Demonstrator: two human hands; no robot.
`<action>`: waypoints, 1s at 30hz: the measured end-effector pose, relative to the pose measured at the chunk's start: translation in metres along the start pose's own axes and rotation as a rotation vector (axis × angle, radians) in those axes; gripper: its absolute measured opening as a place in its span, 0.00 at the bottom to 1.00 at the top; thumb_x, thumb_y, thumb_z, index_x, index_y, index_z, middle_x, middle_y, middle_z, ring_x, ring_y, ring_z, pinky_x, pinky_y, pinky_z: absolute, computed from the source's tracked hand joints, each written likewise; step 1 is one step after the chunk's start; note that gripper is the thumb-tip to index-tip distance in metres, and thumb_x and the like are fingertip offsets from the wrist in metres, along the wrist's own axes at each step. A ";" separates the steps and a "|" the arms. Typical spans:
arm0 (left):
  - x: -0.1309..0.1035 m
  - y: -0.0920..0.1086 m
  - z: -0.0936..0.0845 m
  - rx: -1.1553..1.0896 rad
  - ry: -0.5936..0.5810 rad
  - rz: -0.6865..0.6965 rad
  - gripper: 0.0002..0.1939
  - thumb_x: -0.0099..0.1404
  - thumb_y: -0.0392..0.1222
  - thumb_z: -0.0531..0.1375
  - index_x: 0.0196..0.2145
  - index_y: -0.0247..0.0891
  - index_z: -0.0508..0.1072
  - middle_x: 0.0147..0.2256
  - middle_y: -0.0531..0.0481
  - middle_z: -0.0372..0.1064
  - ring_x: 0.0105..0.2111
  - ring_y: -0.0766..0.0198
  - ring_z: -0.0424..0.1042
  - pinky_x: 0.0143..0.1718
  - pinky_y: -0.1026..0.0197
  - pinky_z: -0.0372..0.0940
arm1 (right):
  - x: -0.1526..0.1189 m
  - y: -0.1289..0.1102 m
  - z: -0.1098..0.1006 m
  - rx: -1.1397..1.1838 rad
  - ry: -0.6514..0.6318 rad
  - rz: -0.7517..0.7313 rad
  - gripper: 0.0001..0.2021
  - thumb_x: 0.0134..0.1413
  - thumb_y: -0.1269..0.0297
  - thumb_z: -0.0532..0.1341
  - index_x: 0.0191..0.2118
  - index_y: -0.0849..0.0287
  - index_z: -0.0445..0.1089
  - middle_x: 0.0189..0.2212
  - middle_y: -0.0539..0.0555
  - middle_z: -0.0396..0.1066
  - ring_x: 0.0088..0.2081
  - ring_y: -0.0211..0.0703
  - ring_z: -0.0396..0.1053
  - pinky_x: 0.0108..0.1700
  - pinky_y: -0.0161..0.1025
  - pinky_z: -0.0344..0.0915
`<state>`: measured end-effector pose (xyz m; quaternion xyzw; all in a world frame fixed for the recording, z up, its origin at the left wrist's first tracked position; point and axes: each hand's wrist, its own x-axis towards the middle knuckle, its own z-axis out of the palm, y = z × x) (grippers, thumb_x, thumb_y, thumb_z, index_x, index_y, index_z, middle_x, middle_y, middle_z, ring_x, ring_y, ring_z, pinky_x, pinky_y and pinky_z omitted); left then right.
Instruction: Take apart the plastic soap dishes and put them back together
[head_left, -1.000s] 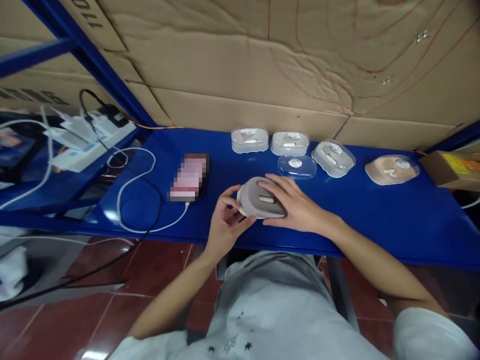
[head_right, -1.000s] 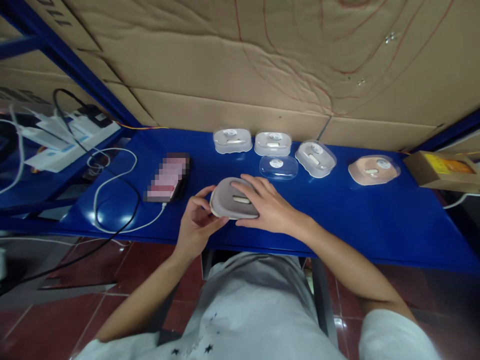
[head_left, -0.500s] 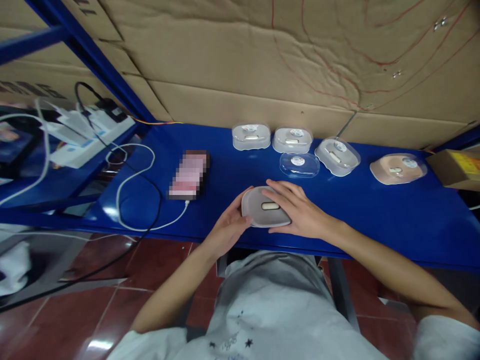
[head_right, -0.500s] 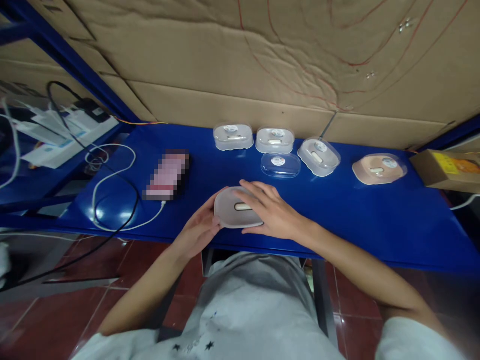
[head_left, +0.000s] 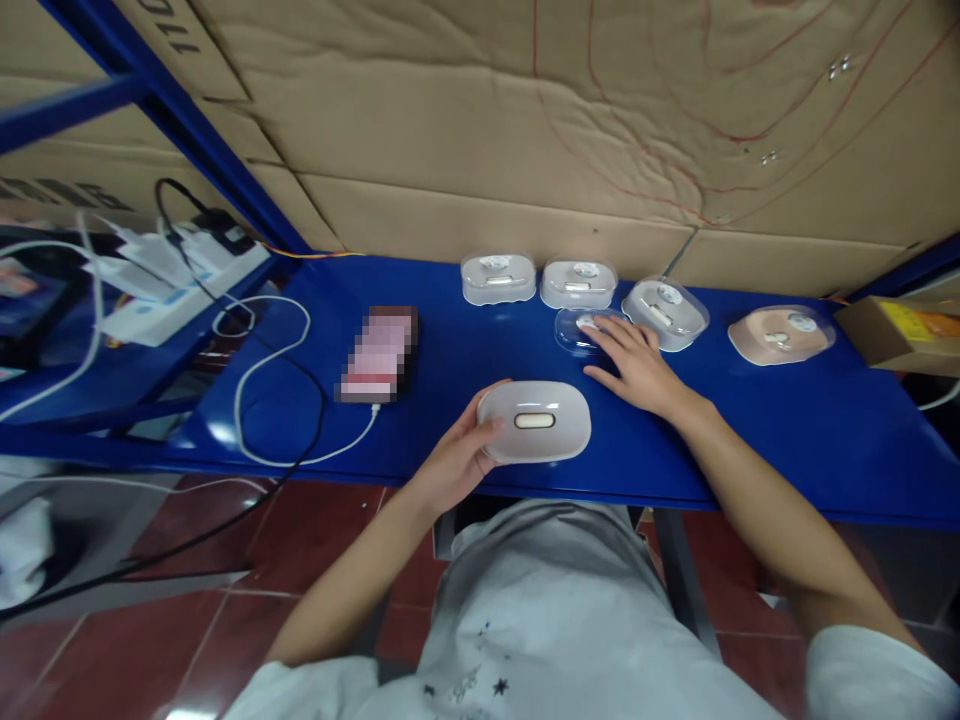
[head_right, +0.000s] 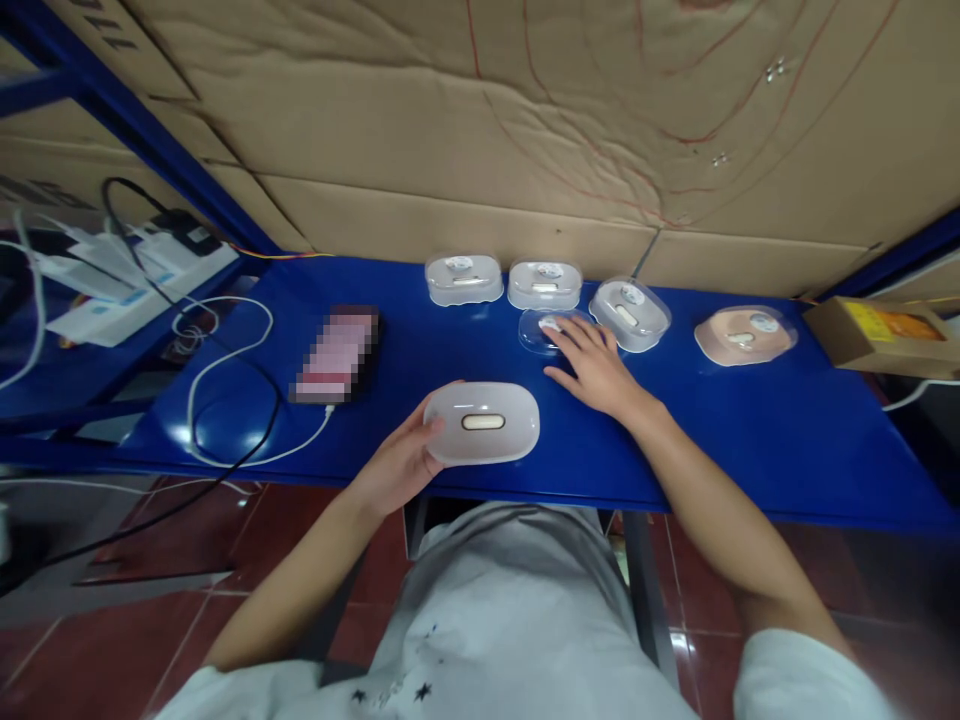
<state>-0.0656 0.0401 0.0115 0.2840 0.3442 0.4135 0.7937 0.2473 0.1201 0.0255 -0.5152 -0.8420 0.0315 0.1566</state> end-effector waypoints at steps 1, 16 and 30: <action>-0.001 0.000 -0.001 -0.011 0.001 -0.001 0.37 0.60 0.48 0.75 0.65 0.51 0.71 0.54 0.48 0.77 0.44 0.58 0.79 0.40 0.63 0.75 | 0.000 0.004 0.002 -0.010 -0.024 -0.010 0.31 0.73 0.46 0.55 0.73 0.53 0.59 0.73 0.65 0.58 0.72 0.70 0.55 0.69 0.69 0.53; -0.001 0.002 -0.004 -0.135 -0.046 0.003 0.27 0.70 0.56 0.67 0.62 0.46 0.74 0.57 0.46 0.77 0.48 0.54 0.78 0.43 0.57 0.77 | -0.015 -0.058 -0.020 0.383 0.113 -0.292 0.41 0.62 0.42 0.68 0.75 0.45 0.54 0.71 0.62 0.61 0.70 0.64 0.61 0.69 0.64 0.62; -0.002 -0.001 -0.002 -0.107 0.022 0.101 0.27 0.69 0.58 0.67 0.61 0.46 0.75 0.56 0.48 0.77 0.50 0.56 0.78 0.47 0.60 0.75 | -0.026 -0.086 -0.006 0.389 0.016 -0.418 0.41 0.63 0.48 0.70 0.75 0.45 0.53 0.72 0.64 0.54 0.73 0.63 0.55 0.71 0.65 0.61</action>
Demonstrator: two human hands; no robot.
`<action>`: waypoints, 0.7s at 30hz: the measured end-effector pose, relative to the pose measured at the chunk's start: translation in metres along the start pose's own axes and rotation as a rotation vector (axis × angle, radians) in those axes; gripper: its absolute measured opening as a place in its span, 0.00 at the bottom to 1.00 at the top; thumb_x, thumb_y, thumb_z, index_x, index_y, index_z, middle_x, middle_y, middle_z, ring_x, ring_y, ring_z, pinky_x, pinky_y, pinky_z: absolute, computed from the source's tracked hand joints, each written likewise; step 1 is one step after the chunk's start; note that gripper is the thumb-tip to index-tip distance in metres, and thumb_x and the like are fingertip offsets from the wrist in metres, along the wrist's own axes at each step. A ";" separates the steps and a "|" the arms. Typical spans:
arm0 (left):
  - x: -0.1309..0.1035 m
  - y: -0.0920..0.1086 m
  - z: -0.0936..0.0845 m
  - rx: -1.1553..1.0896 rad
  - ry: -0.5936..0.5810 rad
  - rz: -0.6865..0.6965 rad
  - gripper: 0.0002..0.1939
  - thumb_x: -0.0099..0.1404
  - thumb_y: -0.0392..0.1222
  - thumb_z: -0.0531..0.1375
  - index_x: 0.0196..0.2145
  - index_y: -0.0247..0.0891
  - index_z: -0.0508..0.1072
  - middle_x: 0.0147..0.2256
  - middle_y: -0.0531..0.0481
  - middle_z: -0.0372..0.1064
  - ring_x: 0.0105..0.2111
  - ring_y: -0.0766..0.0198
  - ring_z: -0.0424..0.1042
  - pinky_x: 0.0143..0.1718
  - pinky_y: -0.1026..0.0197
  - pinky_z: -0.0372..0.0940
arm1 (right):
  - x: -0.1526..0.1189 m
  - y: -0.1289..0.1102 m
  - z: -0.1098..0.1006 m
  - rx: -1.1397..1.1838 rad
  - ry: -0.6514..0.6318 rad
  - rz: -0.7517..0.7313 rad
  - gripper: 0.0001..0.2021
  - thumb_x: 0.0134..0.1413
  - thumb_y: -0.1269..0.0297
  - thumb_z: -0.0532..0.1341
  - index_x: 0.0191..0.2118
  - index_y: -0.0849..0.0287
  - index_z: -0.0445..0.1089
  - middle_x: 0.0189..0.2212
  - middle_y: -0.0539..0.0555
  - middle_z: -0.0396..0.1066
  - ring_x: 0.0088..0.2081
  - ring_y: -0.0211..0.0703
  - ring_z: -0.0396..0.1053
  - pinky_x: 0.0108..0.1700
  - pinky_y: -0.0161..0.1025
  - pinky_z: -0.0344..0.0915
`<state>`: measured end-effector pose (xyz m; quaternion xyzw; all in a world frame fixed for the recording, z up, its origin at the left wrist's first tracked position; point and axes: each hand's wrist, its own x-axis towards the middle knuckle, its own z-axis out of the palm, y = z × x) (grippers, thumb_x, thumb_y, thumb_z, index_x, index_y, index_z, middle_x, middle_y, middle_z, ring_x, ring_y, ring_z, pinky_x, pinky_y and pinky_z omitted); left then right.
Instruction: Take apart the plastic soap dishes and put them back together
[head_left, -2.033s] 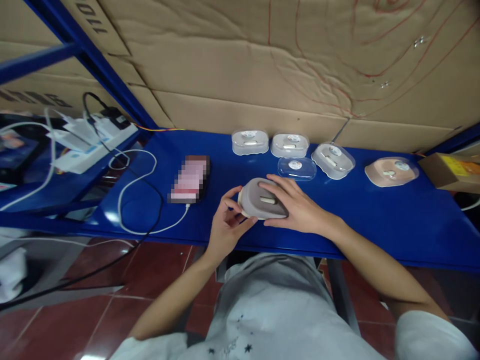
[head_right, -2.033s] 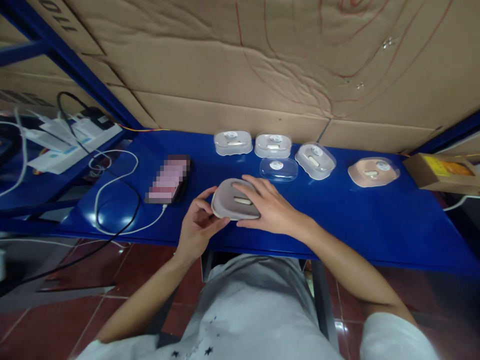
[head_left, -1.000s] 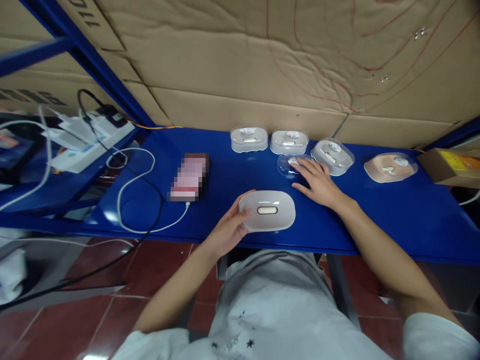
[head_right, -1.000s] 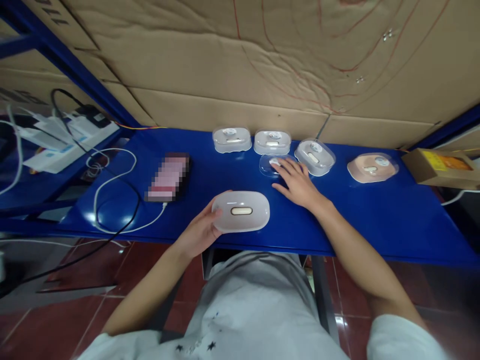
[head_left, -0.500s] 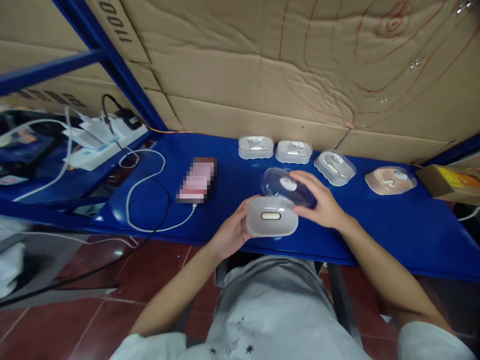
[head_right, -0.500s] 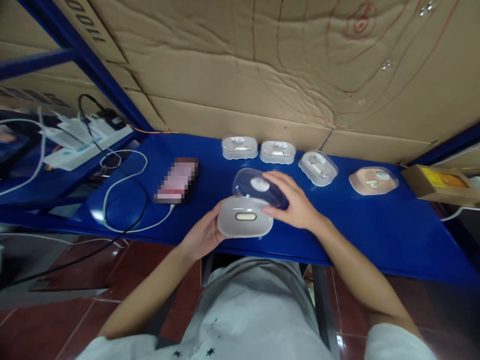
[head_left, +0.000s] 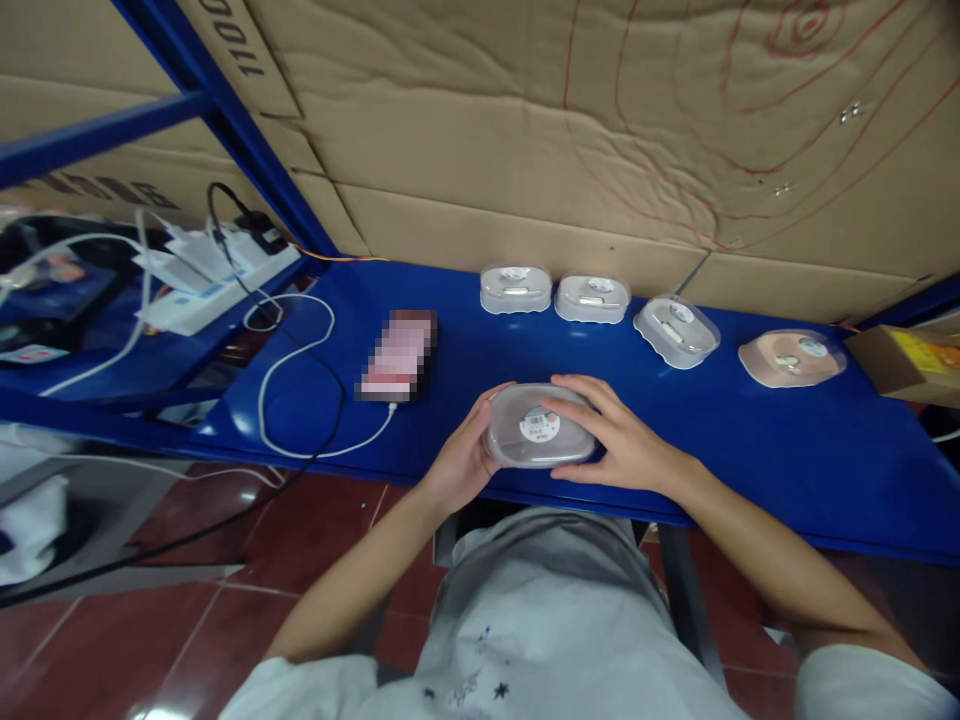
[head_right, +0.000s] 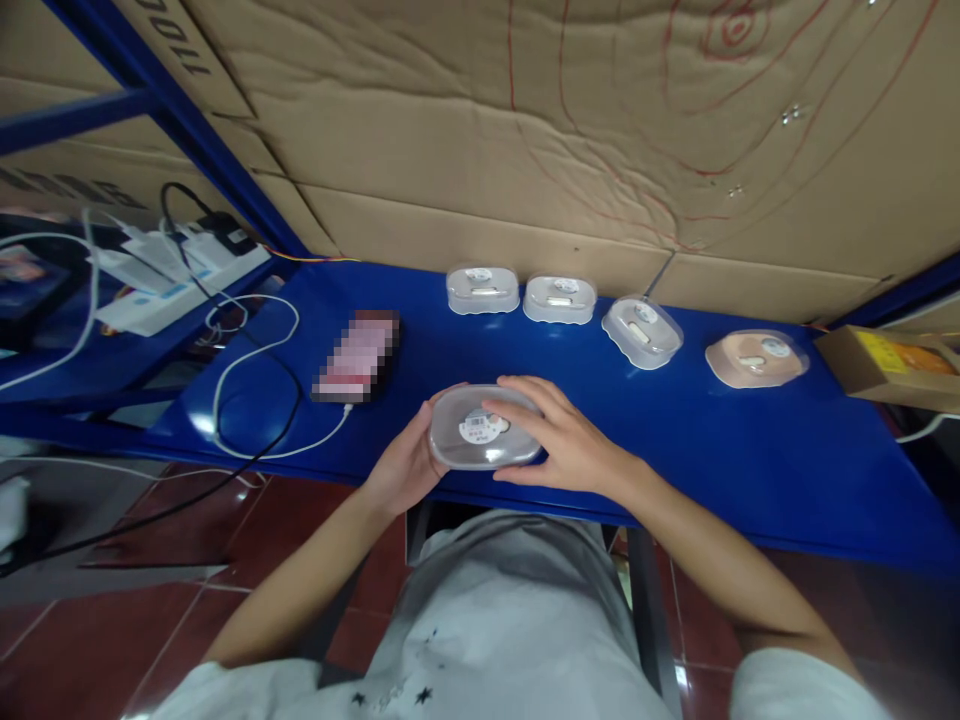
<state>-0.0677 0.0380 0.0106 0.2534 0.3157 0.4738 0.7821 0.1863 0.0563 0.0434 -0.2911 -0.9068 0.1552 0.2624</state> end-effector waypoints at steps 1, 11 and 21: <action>0.000 0.000 0.000 -0.002 0.001 -0.006 0.27 0.69 0.59 0.67 0.61 0.45 0.75 0.56 0.47 0.78 0.51 0.56 0.78 0.47 0.59 0.75 | 0.000 0.000 0.001 0.044 -0.013 0.028 0.42 0.62 0.48 0.70 0.75 0.45 0.53 0.73 0.63 0.53 0.73 0.63 0.55 0.71 0.64 0.61; 0.003 0.002 -0.007 -0.039 -0.143 -0.164 0.24 0.72 0.57 0.64 0.59 0.43 0.75 0.56 0.42 0.78 0.56 0.45 0.77 0.54 0.43 0.74 | -0.003 0.001 -0.005 0.101 -0.072 0.128 0.45 0.57 0.46 0.73 0.75 0.44 0.53 0.72 0.62 0.53 0.73 0.64 0.57 0.71 0.61 0.62; 0.000 0.000 0.004 0.044 -0.114 0.047 0.31 0.70 0.47 0.66 0.68 0.49 0.66 0.67 0.41 0.67 0.68 0.45 0.65 0.68 0.39 0.59 | -0.048 0.064 -0.033 -0.273 0.212 0.405 0.36 0.62 0.44 0.67 0.70 0.51 0.60 0.66 0.65 0.62 0.67 0.66 0.64 0.68 0.64 0.64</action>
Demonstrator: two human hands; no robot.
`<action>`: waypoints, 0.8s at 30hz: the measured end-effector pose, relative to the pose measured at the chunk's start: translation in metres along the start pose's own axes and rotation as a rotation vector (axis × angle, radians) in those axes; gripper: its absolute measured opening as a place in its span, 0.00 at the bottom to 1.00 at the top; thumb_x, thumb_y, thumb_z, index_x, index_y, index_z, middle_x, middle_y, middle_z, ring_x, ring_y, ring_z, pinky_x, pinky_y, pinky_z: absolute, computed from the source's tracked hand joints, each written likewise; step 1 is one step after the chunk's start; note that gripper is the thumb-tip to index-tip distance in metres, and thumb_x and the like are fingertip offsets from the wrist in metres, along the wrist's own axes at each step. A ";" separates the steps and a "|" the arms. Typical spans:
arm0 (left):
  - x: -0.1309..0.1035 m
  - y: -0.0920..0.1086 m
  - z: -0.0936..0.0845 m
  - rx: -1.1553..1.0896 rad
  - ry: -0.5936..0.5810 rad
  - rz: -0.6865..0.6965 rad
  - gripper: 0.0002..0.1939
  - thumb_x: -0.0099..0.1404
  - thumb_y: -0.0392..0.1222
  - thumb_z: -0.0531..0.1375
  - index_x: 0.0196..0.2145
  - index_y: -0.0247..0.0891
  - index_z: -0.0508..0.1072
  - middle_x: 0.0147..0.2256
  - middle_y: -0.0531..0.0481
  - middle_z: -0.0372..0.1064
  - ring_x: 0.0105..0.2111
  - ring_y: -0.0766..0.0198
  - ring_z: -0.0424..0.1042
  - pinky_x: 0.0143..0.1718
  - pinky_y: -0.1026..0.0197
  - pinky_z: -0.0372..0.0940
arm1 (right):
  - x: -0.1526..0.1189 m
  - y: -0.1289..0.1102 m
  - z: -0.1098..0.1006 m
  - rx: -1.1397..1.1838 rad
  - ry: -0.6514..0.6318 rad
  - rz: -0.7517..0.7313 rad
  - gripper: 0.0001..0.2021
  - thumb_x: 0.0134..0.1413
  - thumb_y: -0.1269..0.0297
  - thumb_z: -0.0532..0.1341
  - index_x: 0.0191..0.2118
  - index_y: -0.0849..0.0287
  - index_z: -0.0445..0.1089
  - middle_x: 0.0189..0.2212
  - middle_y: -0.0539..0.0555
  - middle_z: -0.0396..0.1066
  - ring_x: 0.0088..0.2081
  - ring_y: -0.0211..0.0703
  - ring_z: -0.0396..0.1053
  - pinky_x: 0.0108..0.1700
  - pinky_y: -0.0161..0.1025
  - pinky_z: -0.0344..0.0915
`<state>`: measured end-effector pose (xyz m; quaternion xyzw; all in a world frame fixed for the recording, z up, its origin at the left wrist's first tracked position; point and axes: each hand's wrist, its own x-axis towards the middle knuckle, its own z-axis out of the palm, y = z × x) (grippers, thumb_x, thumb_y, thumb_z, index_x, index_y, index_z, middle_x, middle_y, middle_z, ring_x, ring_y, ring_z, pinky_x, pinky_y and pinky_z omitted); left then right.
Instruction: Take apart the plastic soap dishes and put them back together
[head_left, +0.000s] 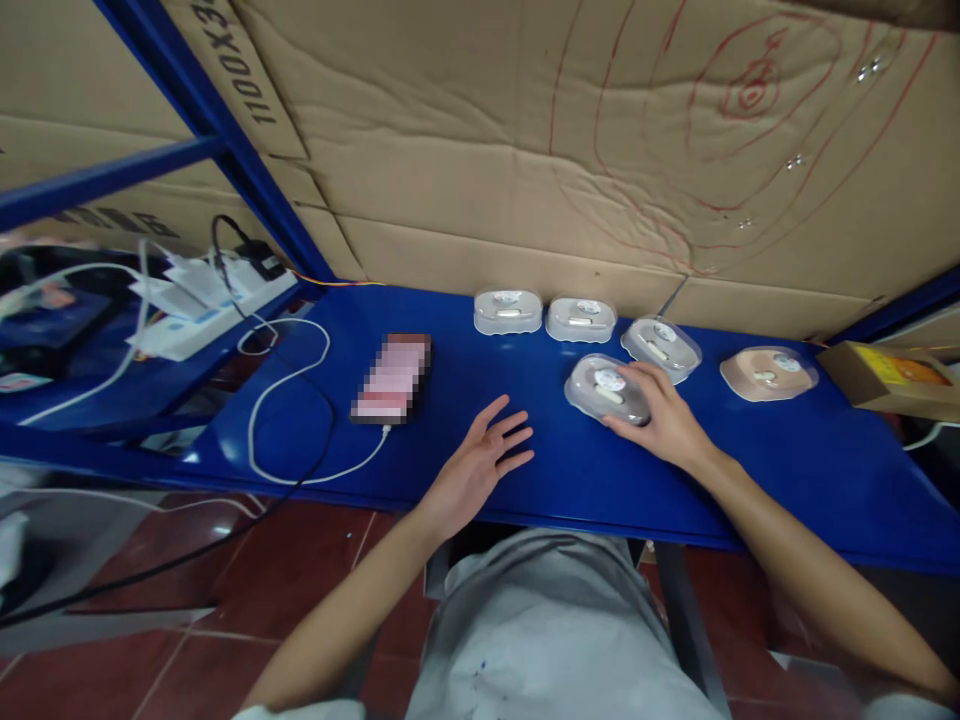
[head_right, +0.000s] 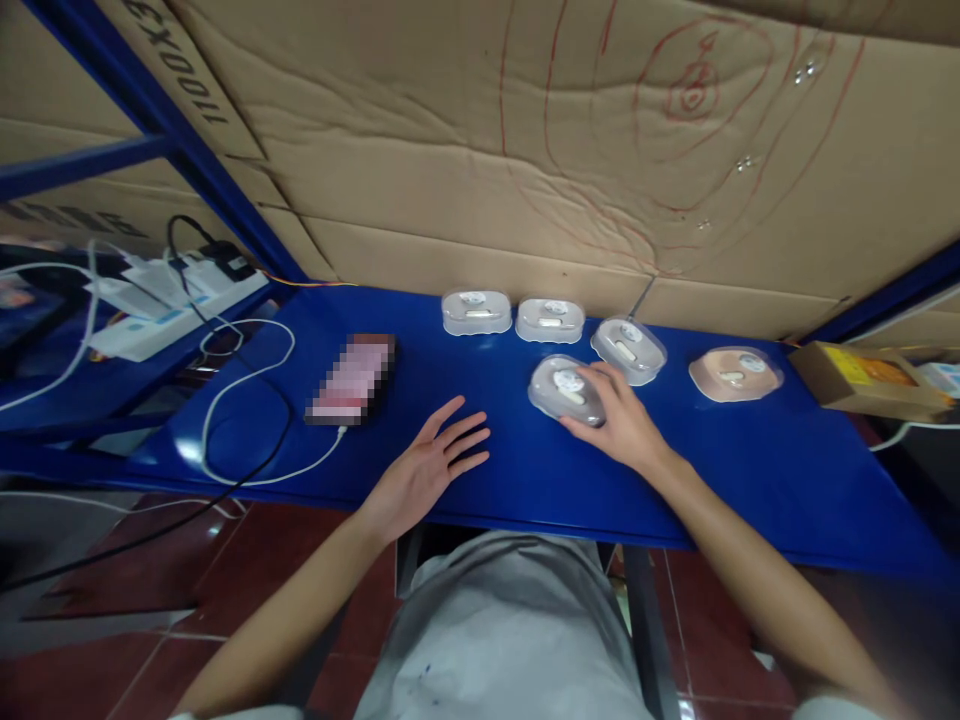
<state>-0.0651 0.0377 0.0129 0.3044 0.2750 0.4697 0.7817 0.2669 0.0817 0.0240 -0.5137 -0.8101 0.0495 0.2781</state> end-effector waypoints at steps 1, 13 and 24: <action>0.000 0.000 0.000 0.029 -0.007 -0.003 0.29 0.70 0.47 0.66 0.67 0.48 0.68 0.66 0.40 0.68 0.67 0.44 0.66 0.67 0.39 0.60 | -0.003 0.009 -0.004 -0.052 0.027 0.042 0.36 0.62 0.44 0.66 0.69 0.53 0.61 0.65 0.67 0.62 0.67 0.67 0.65 0.67 0.65 0.65; 0.001 -0.004 -0.002 0.153 -0.070 0.041 0.14 0.72 0.43 0.65 0.53 0.41 0.80 0.58 0.40 0.74 0.59 0.46 0.72 0.56 0.49 0.69 | 0.011 0.037 -0.010 -0.382 0.029 0.188 0.44 0.66 0.41 0.58 0.78 0.57 0.45 0.77 0.72 0.43 0.74 0.83 0.45 0.66 0.83 0.48; 0.000 -0.003 0.000 0.186 -0.049 0.064 0.16 0.69 0.48 0.68 0.51 0.41 0.80 0.58 0.40 0.72 0.58 0.47 0.72 0.54 0.50 0.70 | 0.150 0.021 0.024 -0.314 -0.302 0.055 0.41 0.60 0.58 0.65 0.75 0.62 0.53 0.74 0.74 0.53 0.75 0.79 0.47 0.70 0.81 0.41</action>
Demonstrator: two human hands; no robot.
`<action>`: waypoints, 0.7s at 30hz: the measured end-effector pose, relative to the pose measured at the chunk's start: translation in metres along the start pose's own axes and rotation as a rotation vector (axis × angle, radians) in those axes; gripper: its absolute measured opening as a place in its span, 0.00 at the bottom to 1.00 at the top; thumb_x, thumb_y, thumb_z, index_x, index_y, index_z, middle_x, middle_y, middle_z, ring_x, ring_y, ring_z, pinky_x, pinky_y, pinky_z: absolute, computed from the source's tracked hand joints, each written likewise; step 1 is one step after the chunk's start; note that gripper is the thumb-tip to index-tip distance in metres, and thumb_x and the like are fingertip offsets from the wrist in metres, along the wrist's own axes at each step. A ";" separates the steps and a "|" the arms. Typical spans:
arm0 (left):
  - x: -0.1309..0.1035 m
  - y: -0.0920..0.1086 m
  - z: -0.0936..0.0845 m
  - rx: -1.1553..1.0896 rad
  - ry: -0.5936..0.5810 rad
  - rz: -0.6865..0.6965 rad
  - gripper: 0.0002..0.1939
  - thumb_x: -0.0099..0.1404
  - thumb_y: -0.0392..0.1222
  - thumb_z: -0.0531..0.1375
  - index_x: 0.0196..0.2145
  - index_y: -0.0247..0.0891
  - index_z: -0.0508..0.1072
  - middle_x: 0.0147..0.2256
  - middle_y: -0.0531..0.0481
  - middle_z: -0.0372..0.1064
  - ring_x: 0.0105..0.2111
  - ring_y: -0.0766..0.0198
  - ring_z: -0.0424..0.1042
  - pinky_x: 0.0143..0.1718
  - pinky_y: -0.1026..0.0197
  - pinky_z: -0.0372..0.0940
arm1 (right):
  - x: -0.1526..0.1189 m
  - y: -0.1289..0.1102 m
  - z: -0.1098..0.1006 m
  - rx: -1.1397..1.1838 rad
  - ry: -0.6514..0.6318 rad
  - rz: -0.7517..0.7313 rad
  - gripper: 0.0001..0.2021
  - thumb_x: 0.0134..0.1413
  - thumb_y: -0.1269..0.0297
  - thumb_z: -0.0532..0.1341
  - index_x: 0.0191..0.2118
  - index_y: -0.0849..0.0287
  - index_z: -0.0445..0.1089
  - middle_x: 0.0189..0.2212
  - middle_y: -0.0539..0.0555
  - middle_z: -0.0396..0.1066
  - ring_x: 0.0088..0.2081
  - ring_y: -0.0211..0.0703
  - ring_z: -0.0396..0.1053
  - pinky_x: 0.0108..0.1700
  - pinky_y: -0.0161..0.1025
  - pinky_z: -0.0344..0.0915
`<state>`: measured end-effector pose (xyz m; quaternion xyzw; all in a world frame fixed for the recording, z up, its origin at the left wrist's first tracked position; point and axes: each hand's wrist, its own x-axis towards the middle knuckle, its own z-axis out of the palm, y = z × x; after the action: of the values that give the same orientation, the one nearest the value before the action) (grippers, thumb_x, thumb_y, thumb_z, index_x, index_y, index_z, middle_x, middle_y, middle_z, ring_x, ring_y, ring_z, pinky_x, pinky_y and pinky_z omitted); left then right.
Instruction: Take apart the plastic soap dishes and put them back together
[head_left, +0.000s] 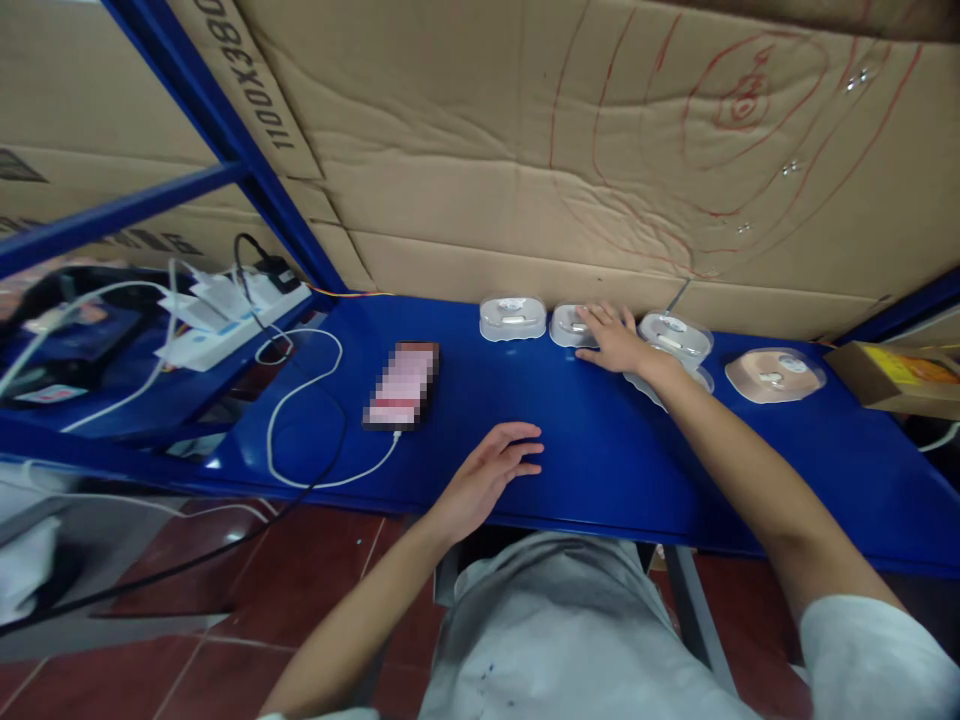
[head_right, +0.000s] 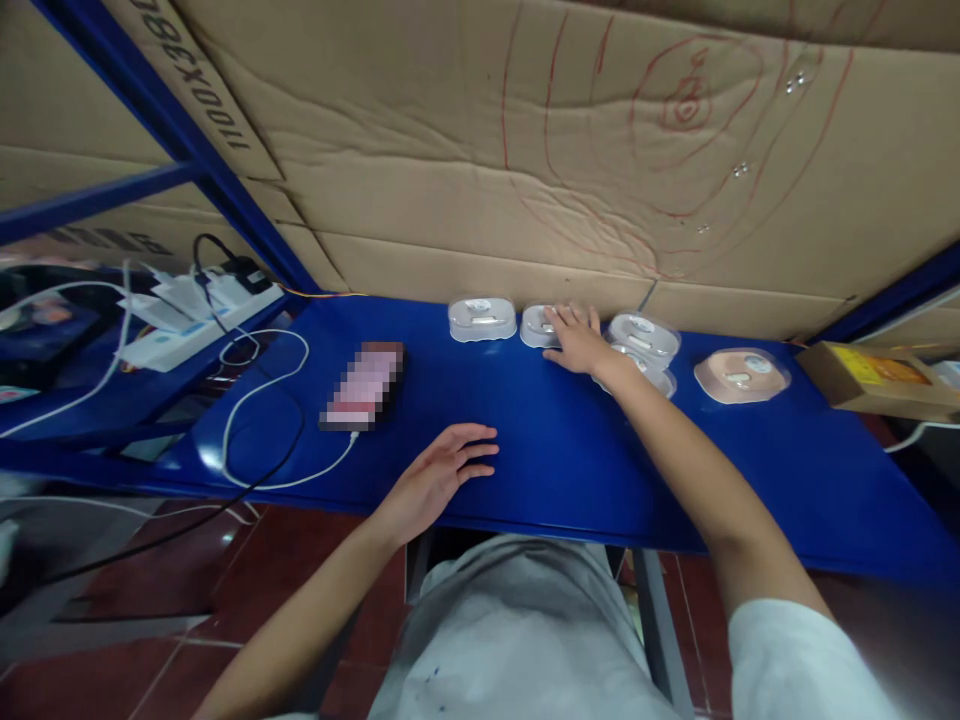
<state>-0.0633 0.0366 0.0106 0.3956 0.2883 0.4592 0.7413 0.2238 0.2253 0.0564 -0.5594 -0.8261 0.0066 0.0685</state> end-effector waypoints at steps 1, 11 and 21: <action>0.000 0.000 0.000 -0.001 0.012 -0.001 0.16 0.68 0.48 0.68 0.52 0.42 0.80 0.59 0.41 0.71 0.58 0.47 0.71 0.55 0.49 0.70 | -0.007 -0.003 0.001 -0.002 0.001 -0.012 0.40 0.60 0.58 0.66 0.73 0.62 0.55 0.72 0.74 0.56 0.74 0.78 0.50 0.70 0.82 0.41; -0.010 -0.018 0.010 0.575 0.085 0.265 0.44 0.64 0.42 0.72 0.71 0.53 0.56 0.77 0.43 0.41 0.77 0.46 0.44 0.75 0.41 0.44 | -0.128 -0.064 0.001 0.484 -0.023 -0.361 0.36 0.60 0.46 0.70 0.70 0.44 0.61 0.60 0.60 0.61 0.61 0.58 0.69 0.63 0.55 0.72; -0.014 -0.005 -0.002 0.838 0.046 0.153 0.45 0.64 0.48 0.73 0.72 0.51 0.59 0.74 0.42 0.54 0.74 0.42 0.51 0.75 0.40 0.43 | -0.108 -0.037 0.017 0.517 0.106 -0.289 0.29 0.68 0.43 0.62 0.69 0.47 0.63 0.59 0.61 0.63 0.63 0.58 0.68 0.66 0.60 0.67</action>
<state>-0.0685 0.0230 0.0065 0.6725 0.4363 0.3646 0.4737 0.2269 0.1123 0.0312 -0.3994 -0.8633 0.1777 0.2520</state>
